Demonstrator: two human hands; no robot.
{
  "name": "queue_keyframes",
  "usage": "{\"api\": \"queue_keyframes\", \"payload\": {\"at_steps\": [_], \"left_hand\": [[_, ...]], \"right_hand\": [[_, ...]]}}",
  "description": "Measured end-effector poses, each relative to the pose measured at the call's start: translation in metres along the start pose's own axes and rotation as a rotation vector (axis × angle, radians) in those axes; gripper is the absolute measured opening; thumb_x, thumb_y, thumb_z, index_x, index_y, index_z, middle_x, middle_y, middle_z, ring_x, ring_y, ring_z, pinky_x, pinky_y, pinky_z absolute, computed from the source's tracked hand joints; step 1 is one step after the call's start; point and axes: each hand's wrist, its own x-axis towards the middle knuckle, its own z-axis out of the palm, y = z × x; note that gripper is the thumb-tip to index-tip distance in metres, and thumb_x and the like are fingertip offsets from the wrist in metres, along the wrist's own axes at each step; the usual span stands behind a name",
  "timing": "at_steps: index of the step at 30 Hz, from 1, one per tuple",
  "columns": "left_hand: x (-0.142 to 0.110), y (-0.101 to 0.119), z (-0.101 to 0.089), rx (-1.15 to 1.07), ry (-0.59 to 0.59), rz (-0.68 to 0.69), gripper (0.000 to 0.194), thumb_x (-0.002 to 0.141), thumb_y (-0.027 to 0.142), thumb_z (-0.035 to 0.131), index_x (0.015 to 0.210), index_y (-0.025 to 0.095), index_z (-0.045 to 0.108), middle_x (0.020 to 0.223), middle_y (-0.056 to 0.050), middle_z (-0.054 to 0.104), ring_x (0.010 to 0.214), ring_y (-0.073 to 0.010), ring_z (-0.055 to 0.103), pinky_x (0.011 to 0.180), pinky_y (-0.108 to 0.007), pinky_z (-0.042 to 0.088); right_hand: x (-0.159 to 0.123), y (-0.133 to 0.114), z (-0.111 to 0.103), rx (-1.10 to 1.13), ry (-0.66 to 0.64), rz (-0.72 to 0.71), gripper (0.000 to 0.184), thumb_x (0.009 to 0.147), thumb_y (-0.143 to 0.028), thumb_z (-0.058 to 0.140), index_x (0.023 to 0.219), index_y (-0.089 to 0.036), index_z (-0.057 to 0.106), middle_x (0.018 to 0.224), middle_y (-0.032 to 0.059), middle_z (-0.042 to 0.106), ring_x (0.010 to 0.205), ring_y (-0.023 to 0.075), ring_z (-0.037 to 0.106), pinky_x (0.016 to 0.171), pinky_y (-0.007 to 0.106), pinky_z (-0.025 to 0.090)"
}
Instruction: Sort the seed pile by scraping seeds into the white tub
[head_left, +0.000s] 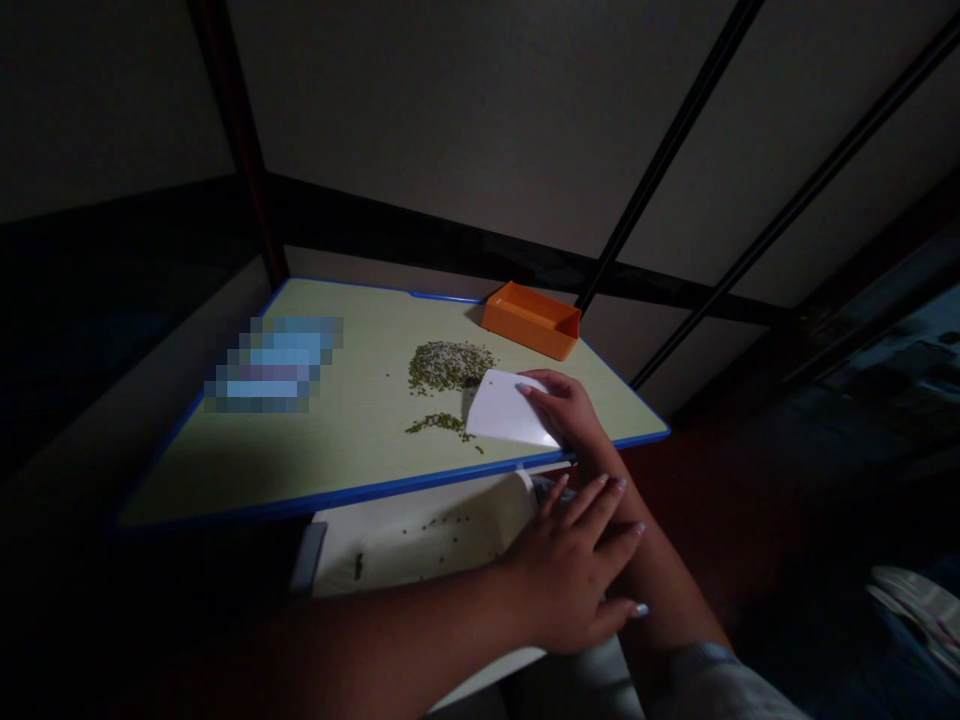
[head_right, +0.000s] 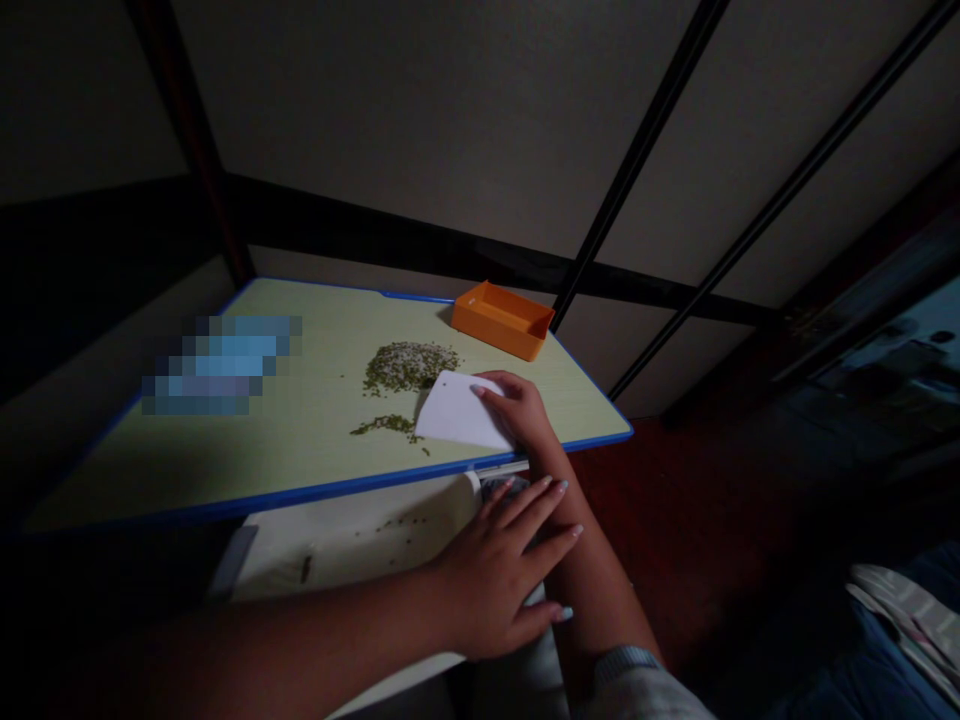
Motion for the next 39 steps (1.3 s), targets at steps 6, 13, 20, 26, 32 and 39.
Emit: {"api": "queue_keyframes", "payload": {"at_steps": [6,13,20,26,32,39], "left_hand": [[0.001,-0.001,-0.003,-0.035,-0.044,0.01,0.061,0.095,0.05,0.043,0.144,0.016,0.038,0.16,-0.016,0.017,0.15,-0.0259,0.01,0.118,-0.059,0.013],[0.002,-0.001,-0.002,-0.043,-0.069,0.005,0.062,0.095,0.051,0.041,0.146,0.016,0.036,0.16,-0.016,0.014,0.15,-0.0256,0.008,0.117,-0.059,0.012],[0.002,-0.002,-0.001,-0.048,-0.073,0.002,0.063,0.095,0.052,0.039,0.147,0.016,0.036,0.16,-0.016,0.014,0.15,-0.0258,0.007,0.118,-0.059,0.01],[0.002,-0.002,-0.001,-0.05,-0.067,-0.006,0.064,0.095,0.052,0.041,0.148,0.016,0.033,0.16,-0.017,0.011,0.15,-0.0267,0.007,0.117,-0.06,0.01],[0.002,-0.001,-0.001,-0.028,-0.051,-0.006,0.065,0.095,0.051,0.041,0.148,0.016,0.032,0.16,-0.016,0.012,0.15,-0.0255,0.004,0.118,-0.059,0.007],[0.001,0.0,-0.006,-0.029,-0.036,0.013,0.063,0.096,0.051,0.04,0.147,0.015,0.034,0.159,-0.017,0.016,0.15,-0.0238,0.004,0.119,-0.056,0.003]], "right_hand": [[-0.001,-0.004,0.0,-0.005,-0.008,-0.018,0.027,0.072,-0.04,0.076,0.091,-0.022,0.076,0.1,0.006,0.075,0.095,0.0225,0.065,0.089,0.037,0.047],[0.0,0.0,0.0,0.018,-0.032,-0.01,0.029,0.071,-0.04,0.076,0.094,-0.021,0.076,0.103,0.0062,0.075,0.095,0.0217,0.066,0.089,0.036,0.048],[0.0,0.0,0.001,-0.019,-0.022,-0.032,0.029,0.073,-0.04,0.075,0.095,-0.021,0.076,0.102,0.006,0.075,0.095,0.0215,0.066,0.09,0.036,0.047],[0.0,-0.003,0.004,-0.03,-0.064,-0.019,0.03,0.073,-0.041,0.075,0.096,-0.02,0.076,0.103,0.0069,0.075,0.095,0.0218,0.066,0.09,0.036,0.047],[0.002,-0.005,0.013,-0.077,-0.033,-0.047,0.028,0.074,-0.041,0.073,0.094,-0.02,0.076,0.102,0.0069,0.075,0.095,0.0225,0.067,0.088,0.035,0.048],[0.0,-0.006,0.014,-0.093,-0.018,-0.058,0.028,0.075,-0.039,0.073,0.094,-0.02,0.076,0.101,0.0067,0.076,0.095,0.0223,0.067,0.088,0.035,0.048]]}}
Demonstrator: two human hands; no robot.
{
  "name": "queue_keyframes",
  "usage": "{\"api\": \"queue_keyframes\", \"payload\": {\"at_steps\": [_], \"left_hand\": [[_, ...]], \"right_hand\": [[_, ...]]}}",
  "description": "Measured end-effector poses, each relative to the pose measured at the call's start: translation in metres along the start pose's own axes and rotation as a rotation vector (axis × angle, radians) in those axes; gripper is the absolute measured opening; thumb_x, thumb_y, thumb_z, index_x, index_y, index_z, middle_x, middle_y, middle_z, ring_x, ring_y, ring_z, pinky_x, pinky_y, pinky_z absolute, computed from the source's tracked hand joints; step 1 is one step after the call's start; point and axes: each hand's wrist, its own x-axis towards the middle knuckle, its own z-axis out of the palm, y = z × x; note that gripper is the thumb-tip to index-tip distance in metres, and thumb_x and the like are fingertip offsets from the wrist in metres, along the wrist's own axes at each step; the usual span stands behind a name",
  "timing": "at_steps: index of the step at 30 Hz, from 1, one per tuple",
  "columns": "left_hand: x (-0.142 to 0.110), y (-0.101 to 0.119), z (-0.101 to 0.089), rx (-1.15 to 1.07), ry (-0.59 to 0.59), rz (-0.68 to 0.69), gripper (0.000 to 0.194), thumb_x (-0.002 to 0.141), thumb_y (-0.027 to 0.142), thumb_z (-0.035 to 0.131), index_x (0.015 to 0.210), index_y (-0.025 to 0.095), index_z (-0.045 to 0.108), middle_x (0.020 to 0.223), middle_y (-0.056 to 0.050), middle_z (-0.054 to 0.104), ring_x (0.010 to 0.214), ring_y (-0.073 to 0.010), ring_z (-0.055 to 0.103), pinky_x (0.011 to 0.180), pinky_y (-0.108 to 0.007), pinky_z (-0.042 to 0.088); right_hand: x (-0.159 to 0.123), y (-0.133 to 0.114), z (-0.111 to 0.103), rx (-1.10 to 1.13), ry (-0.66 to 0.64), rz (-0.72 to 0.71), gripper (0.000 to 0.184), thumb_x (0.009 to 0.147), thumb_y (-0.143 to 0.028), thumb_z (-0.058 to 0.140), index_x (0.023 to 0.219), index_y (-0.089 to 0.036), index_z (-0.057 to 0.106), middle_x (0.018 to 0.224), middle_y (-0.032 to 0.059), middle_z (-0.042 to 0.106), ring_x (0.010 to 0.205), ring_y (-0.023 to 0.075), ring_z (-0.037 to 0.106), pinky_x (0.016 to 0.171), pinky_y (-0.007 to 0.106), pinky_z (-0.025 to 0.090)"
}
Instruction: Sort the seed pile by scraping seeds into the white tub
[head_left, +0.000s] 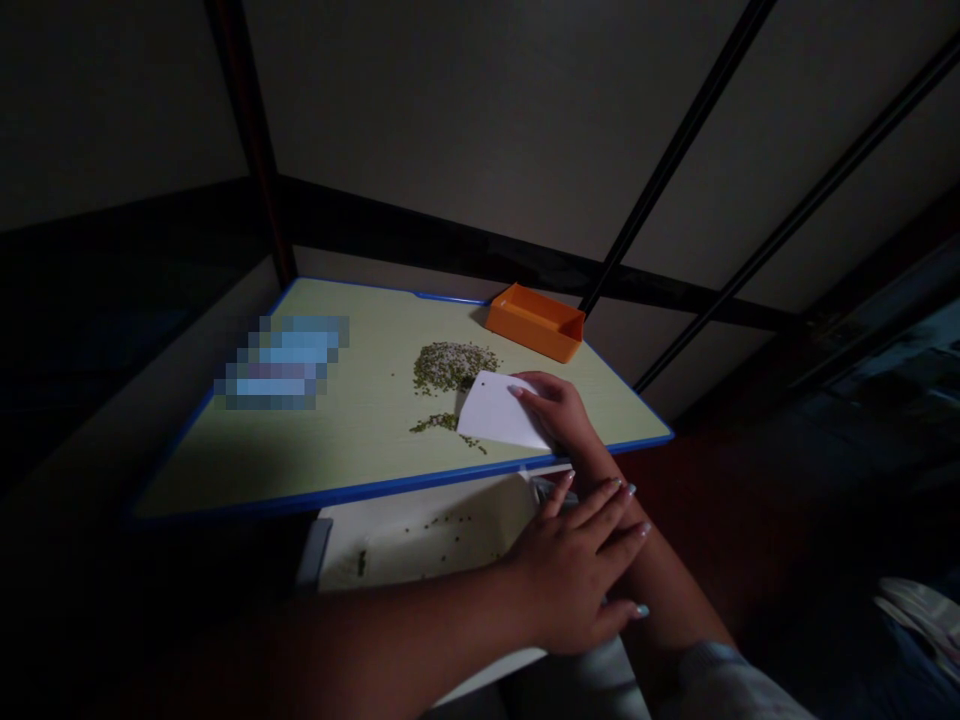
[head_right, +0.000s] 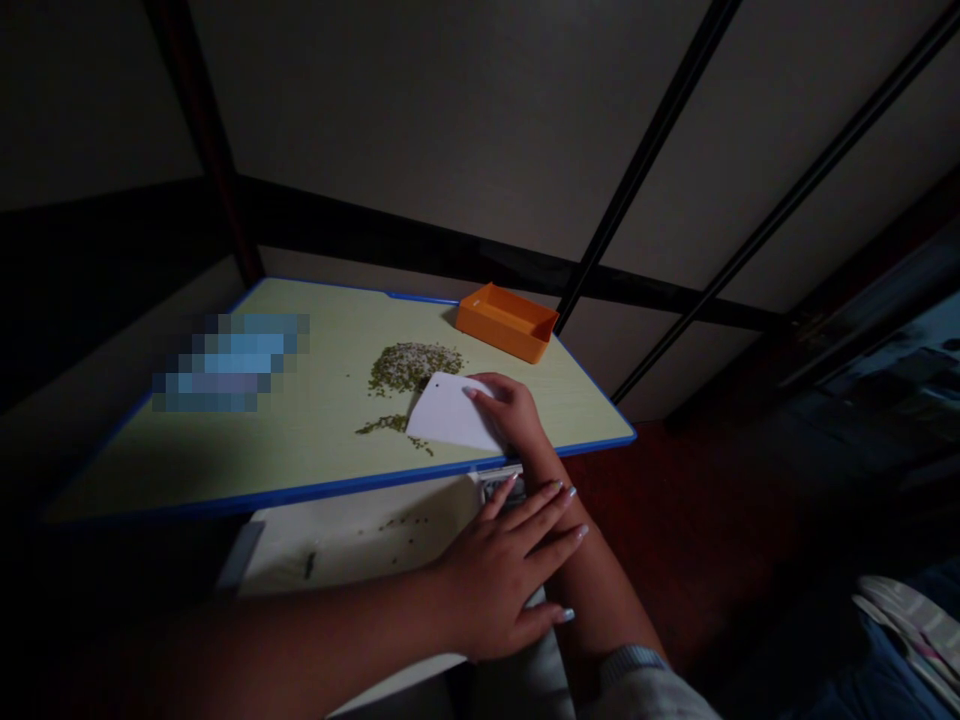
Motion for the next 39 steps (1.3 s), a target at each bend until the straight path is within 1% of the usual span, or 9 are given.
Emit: {"api": "queue_keyframes", "payload": {"at_steps": [7,11,16,20,24,29,34,39], "left_hand": [[0.001,-0.001,-0.003,-0.011,-0.005,0.01,0.063,0.096,0.051,0.041,0.147,0.014,0.035,0.158,-0.017,0.019,0.15,-0.0239,0.006,0.12,-0.056,0.004],[0.001,-0.001,-0.003,-0.015,-0.004,0.007,0.063,0.096,0.051,0.042,0.147,0.014,0.035,0.159,-0.017,0.019,0.15,-0.0242,0.006,0.12,-0.056,0.004],[0.001,0.001,-0.006,-0.017,-0.017,0.006,0.063,0.096,0.05,0.042,0.147,0.013,0.034,0.159,-0.016,0.019,0.15,-0.0234,0.005,0.121,-0.054,0.001],[0.001,0.002,-0.009,-0.044,-0.028,0.016,0.063,0.097,0.048,0.039,0.148,0.01,0.031,0.159,-0.014,0.021,0.15,-0.0231,0.007,0.121,-0.052,-0.001],[0.001,0.002,-0.01,-0.067,-0.036,0.016,0.064,0.097,0.048,0.04,0.148,0.01,0.031,0.159,-0.013,0.02,0.15,-0.0226,0.01,0.122,-0.051,0.0],[0.0,0.002,-0.015,-0.06,-0.053,0.069,0.072,0.094,0.055,0.043,0.147,0.008,0.032,0.158,-0.014,0.023,0.15,-0.0238,0.011,0.122,-0.049,-0.003],[-0.003,0.003,-0.019,-0.09,-0.077,0.126,0.076,0.09,0.059,0.047,0.146,0.01,0.035,0.158,-0.014,0.023,0.15,-0.0227,0.009,0.122,-0.046,-0.007],[-0.004,0.003,-0.019,-0.108,-0.08,0.135,0.078,0.088,0.061,0.051,0.146,0.011,0.035,0.158,-0.015,0.023,0.15,-0.0233,0.008,0.121,-0.046,-0.006]], "right_hand": [[-0.002,0.0,0.001,0.025,0.0,-0.022,0.028,0.075,-0.04,0.073,0.095,-0.022,0.075,0.104,0.0061,0.075,0.098,0.0229,0.067,0.091,0.037,0.048],[-0.002,-0.002,0.0,0.011,-0.007,-0.01,0.028,0.074,-0.04,0.073,0.095,-0.021,0.075,0.103,0.0068,0.076,0.096,0.0227,0.067,0.09,0.037,0.049],[-0.001,-0.006,0.003,0.005,-0.038,0.006,0.028,0.074,-0.039,0.072,0.094,-0.02,0.076,0.102,0.0069,0.076,0.094,0.0221,0.067,0.088,0.035,0.049],[-0.002,-0.007,0.007,0.029,-0.076,0.013,0.028,0.074,-0.04,0.072,0.094,-0.021,0.076,0.102,0.0063,0.076,0.096,0.0227,0.067,0.09,0.036,0.049],[-0.002,-0.005,0.008,0.028,-0.067,0.006,0.027,0.074,-0.039,0.073,0.094,-0.021,0.076,0.103,0.0061,0.076,0.098,0.0232,0.067,0.092,0.037,0.048],[-0.004,-0.008,0.008,0.029,-0.066,-0.005,0.027,0.075,-0.039,0.072,0.095,-0.021,0.076,0.103,0.0062,0.076,0.097,0.0233,0.067,0.091,0.036,0.049],[-0.005,-0.007,0.009,0.048,-0.083,0.004,0.028,0.074,-0.04,0.073,0.095,-0.021,0.076,0.102,0.0062,0.076,0.096,0.0228,0.067,0.09,0.036,0.049],[-0.005,-0.005,0.009,0.068,-0.086,0.023,0.03,0.073,-0.041,0.074,0.095,-0.021,0.076,0.102,0.006,0.076,0.096,0.0223,0.067,0.088,0.035,0.05]]}}
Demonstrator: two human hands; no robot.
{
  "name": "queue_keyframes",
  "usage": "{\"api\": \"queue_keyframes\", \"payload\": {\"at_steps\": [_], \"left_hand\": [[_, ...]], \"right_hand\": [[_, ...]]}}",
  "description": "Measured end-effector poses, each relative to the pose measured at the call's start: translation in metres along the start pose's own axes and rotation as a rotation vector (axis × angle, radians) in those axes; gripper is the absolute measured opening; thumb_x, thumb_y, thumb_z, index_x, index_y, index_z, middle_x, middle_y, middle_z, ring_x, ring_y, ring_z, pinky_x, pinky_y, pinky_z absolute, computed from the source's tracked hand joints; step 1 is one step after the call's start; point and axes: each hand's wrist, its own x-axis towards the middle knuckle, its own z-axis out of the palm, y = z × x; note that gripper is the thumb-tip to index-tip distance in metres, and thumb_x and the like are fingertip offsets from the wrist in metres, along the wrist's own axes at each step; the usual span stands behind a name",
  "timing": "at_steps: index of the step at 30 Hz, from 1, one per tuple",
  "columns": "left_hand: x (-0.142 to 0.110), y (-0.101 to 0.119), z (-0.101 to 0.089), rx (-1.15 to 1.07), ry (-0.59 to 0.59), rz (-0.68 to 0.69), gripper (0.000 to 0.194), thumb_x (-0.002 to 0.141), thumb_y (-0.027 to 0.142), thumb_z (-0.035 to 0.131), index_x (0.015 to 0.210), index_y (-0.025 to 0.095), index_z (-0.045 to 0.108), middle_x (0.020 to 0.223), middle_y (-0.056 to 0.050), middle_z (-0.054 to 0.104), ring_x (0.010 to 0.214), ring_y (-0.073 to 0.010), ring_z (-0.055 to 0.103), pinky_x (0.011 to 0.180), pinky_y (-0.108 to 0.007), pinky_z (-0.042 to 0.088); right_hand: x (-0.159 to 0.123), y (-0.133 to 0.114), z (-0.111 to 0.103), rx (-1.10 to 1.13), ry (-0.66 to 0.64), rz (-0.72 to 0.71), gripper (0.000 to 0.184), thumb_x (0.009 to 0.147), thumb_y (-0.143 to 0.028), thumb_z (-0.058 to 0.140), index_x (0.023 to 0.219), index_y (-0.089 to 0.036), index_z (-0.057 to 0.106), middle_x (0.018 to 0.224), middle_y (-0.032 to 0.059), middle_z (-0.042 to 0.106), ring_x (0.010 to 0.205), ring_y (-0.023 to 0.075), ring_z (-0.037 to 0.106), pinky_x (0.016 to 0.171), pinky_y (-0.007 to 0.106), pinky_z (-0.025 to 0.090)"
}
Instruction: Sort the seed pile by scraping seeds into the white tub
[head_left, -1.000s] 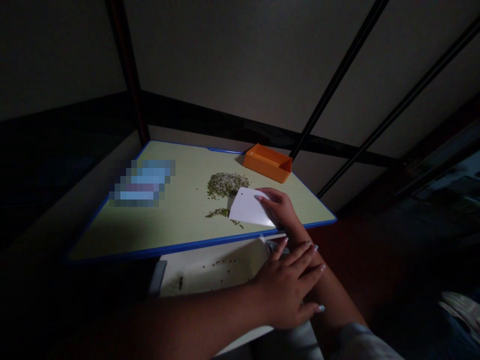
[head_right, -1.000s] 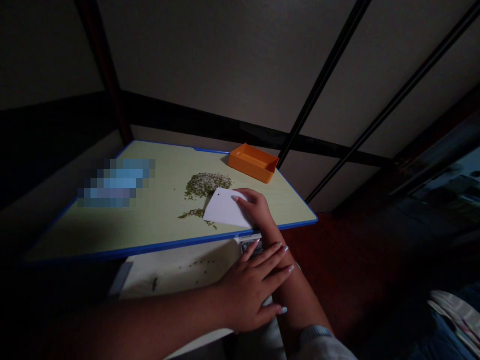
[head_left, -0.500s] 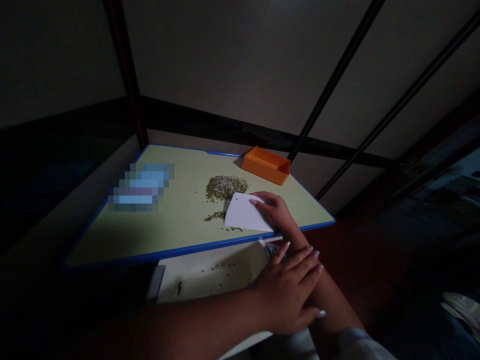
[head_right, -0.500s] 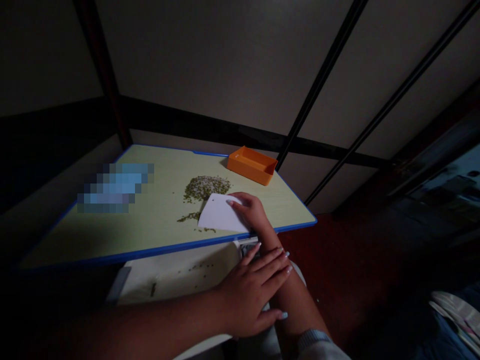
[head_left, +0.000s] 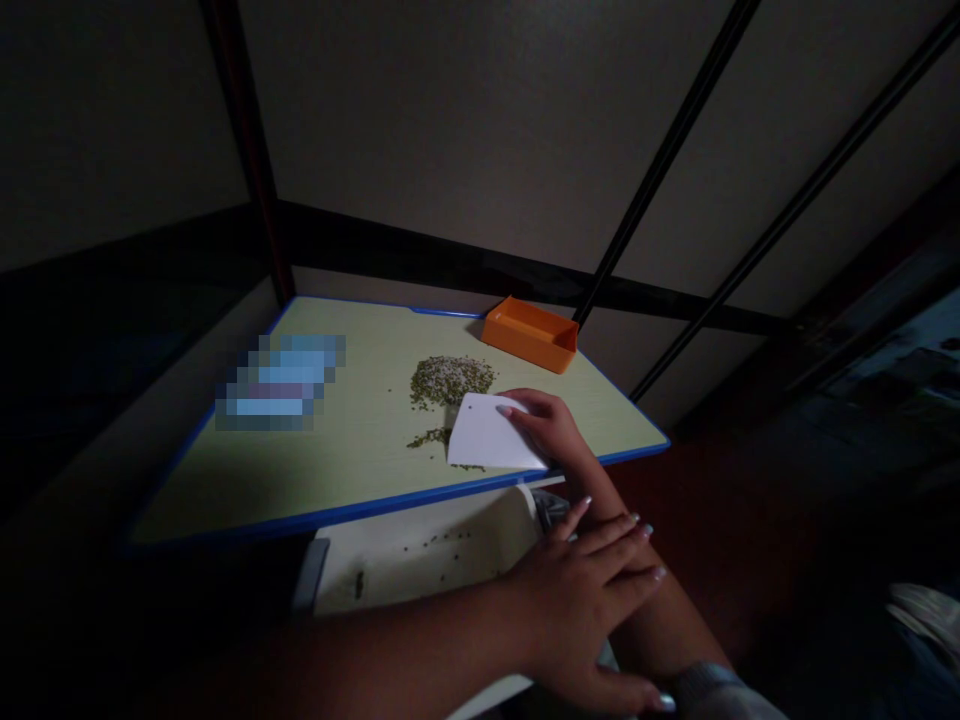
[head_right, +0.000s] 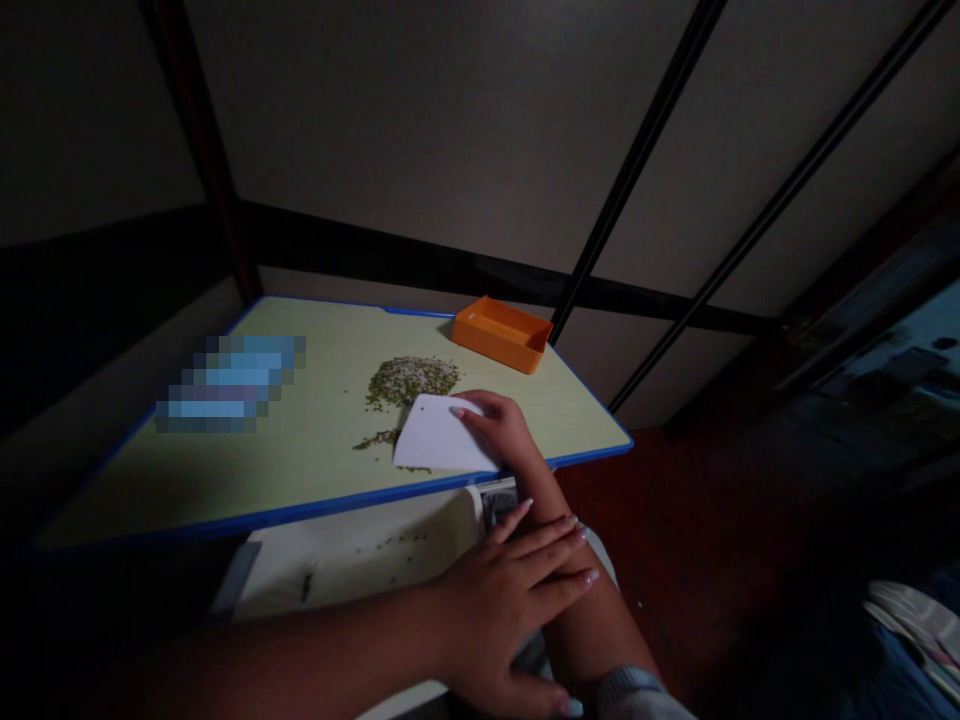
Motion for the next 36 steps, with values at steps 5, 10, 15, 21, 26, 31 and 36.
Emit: {"api": "queue_keyframes", "payload": {"at_steps": [5,10,15,21,26,31,36], "left_hand": [[0.0,-0.001,0.0,-0.016,-0.006,-0.004,0.076,0.09,0.061,0.049,0.147,0.013,0.035,0.158,-0.015,0.022,0.15,-0.023,0.007,0.121,-0.047,-0.005],[0.0,-0.001,0.0,-0.016,-0.009,-0.006,0.071,0.092,0.057,0.046,0.147,0.014,0.036,0.158,-0.014,0.023,0.15,-0.0243,0.009,0.121,-0.051,0.0],[0.0,-0.001,-0.001,0.003,-0.003,-0.006,0.07,0.093,0.057,0.046,0.147,0.014,0.037,0.158,-0.013,0.024,0.149,-0.0252,0.011,0.122,-0.05,0.002],[0.0,0.0,-0.002,-0.013,-0.005,-0.005,0.071,0.092,0.057,0.048,0.147,0.014,0.036,0.158,-0.013,0.023,0.149,-0.0243,0.01,0.121,-0.05,-0.003],[0.0,0.0,-0.001,-0.007,-0.005,-0.008,0.071,0.091,0.058,0.048,0.147,0.015,0.036,0.158,-0.012,0.024,0.149,-0.0255,0.012,0.121,-0.052,-0.002],[0.0,0.001,-0.002,0.019,0.001,-0.003,0.073,0.09,0.059,0.05,0.146,0.015,0.037,0.157,-0.013,0.026,0.149,-0.0266,0.012,0.121,-0.052,0.0],[0.0,0.001,-0.003,0.012,-0.01,-0.004,0.074,0.089,0.06,0.051,0.147,0.016,0.037,0.158,-0.014,0.024,0.15,-0.0257,0.008,0.121,-0.05,-0.001]], "right_hand": [[-0.002,0.0,0.001,0.039,-0.023,0.006,0.03,0.073,-0.041,0.075,0.096,-0.021,0.076,0.102,0.0064,0.076,0.095,0.0228,0.068,0.087,0.035,0.051],[-0.003,0.0,0.001,0.072,-0.028,0.015,0.032,0.071,-0.042,0.076,0.094,-0.021,0.076,0.102,0.0067,0.076,0.093,0.022,0.068,0.086,0.035,0.052],[-0.003,-0.001,0.001,0.067,-0.031,0.012,0.032,0.071,-0.042,0.076,0.094,-0.021,0.076,0.102,0.0069,0.076,0.094,0.0223,0.068,0.086,0.035,0.052],[-0.003,-0.004,0.006,0.06,-0.061,0.025,0.031,0.073,-0.042,0.075,0.096,-0.021,0.076,0.102,0.0062,0.075,0.093,0.021,0.067,0.084,0.034,0.051],[-0.003,-0.008,0.008,0.062,-0.074,0.042,0.033,0.071,-0.044,0.075,0.095,-0.021,0.076,0.099,0.0054,0.076,0.089,0.0207,0.068,0.081,0.033,0.052],[-0.004,-0.01,0.008,0.054,-0.068,0.005,0.034,0.071,-0.045,0.075,0.095,-0.021,0.076,0.101,0.0061,0.076,0.093,0.0224,0.068,0.086,0.034,0.052],[-0.006,-0.013,0.008,0.085,-0.103,-0.021,0.031,0.071,-0.045,0.076,0.094,-0.023,0.076,0.099,0.0051,0.076,0.094,0.0223,0.069,0.086,0.035,0.052]]}}
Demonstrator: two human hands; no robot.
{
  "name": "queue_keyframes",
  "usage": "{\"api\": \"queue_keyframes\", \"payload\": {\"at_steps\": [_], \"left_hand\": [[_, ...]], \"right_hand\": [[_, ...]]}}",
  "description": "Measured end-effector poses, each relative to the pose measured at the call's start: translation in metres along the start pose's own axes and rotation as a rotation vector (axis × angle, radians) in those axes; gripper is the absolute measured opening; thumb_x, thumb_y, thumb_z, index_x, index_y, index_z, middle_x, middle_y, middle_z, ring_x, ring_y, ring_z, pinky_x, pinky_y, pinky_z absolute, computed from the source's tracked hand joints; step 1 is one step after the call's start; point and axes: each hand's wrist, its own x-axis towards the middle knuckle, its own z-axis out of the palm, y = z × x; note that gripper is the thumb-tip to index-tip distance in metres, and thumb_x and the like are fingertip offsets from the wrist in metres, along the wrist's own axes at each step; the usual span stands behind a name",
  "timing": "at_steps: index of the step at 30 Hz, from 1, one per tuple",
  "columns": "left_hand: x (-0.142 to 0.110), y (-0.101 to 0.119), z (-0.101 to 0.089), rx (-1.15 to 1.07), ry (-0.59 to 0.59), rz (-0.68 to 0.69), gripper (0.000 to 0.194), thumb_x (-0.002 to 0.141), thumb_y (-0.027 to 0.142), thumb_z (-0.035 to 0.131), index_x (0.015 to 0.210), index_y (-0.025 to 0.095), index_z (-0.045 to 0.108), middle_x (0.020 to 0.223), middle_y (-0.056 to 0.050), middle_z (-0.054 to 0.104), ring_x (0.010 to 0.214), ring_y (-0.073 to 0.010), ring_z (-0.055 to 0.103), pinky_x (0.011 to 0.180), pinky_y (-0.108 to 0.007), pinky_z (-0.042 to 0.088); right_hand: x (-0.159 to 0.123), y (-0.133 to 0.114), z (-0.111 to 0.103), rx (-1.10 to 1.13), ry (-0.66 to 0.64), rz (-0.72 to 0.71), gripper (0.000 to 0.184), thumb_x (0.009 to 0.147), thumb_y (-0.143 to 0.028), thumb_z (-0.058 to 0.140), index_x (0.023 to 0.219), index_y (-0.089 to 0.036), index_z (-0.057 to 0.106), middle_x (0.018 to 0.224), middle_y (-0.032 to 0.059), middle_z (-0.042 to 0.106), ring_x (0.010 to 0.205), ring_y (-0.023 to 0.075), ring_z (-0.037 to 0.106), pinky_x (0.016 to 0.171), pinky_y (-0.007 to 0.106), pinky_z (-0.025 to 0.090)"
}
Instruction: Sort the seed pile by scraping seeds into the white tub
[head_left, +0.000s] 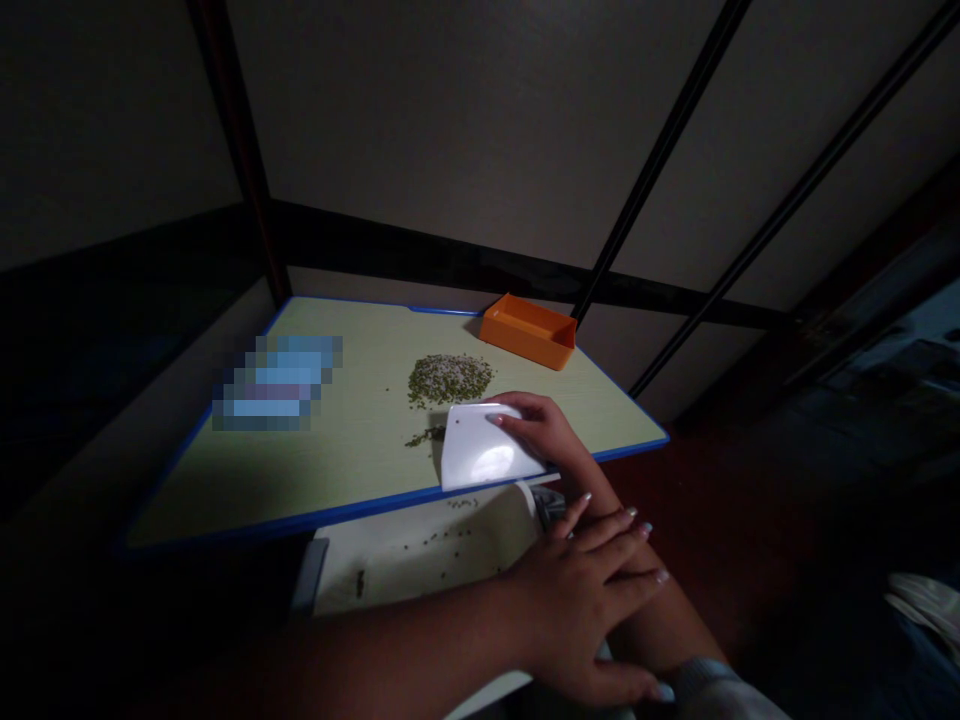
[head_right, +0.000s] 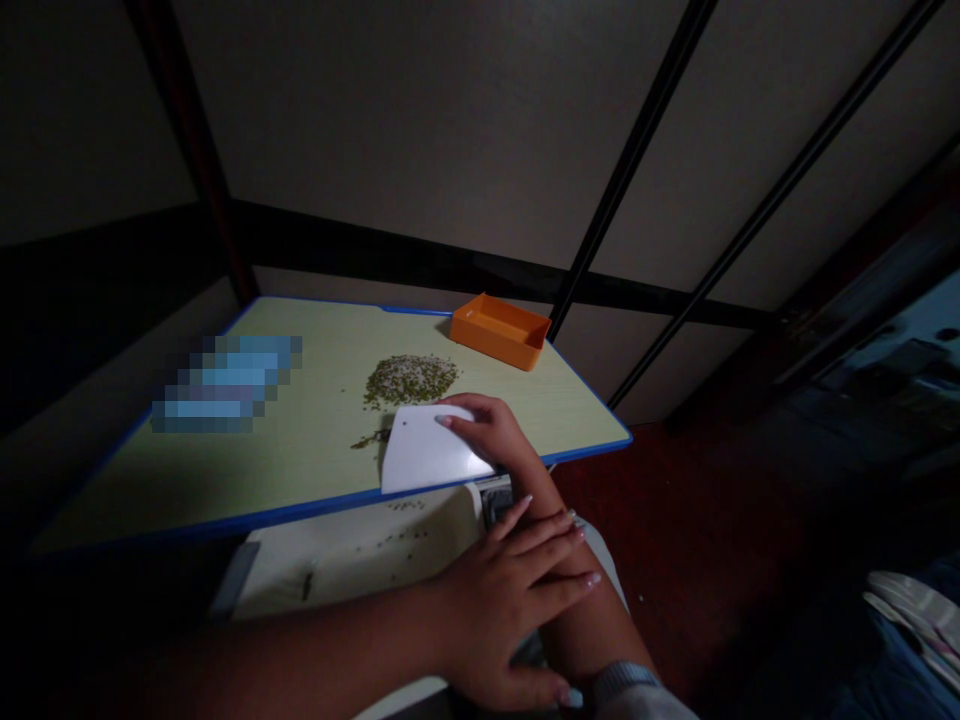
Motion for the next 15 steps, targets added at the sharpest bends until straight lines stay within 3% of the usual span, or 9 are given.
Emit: {"api": "queue_keyframes", "payload": {"at_steps": [4,10,15], "left_hand": [[0.0,-0.001,0.002,0.003,-0.003,0.001,0.073,0.089,0.059,0.051,0.147,0.016,0.037,0.158,-0.014,0.024,0.15,-0.0256,0.008,0.121,-0.05,-0.003],[0.001,-0.005,0.012,0.019,0.015,0.02,0.071,0.09,0.061,0.046,0.145,0.016,0.039,0.156,-0.015,0.027,0.149,-0.026,0.011,0.12,-0.053,-0.004],[0.001,-0.006,0.014,0.027,0.004,0.027,0.071,0.091,0.061,0.043,0.146,0.016,0.038,0.157,-0.015,0.026,0.15,-0.0261,0.01,0.119,-0.054,-0.004]], "right_hand": [[0.0,0.0,-0.002,0.024,0.008,-0.017,0.028,0.072,-0.041,0.076,0.094,-0.023,0.076,0.101,0.0051,0.076,0.095,0.022,0.068,0.087,0.035,0.051],[0.002,0.006,-0.005,0.01,0.213,-0.031,0.027,0.072,-0.04,0.075,0.092,-0.022,0.076,0.102,0.0062,0.075,0.098,0.0227,0.067,0.091,0.036,0.049],[0.002,0.01,-0.007,0.001,0.21,-0.009,0.027,0.073,-0.04,0.075,0.093,-0.022,0.075,0.101,0.0059,0.075,0.097,0.0227,0.066,0.09,0.036,0.048]]}}
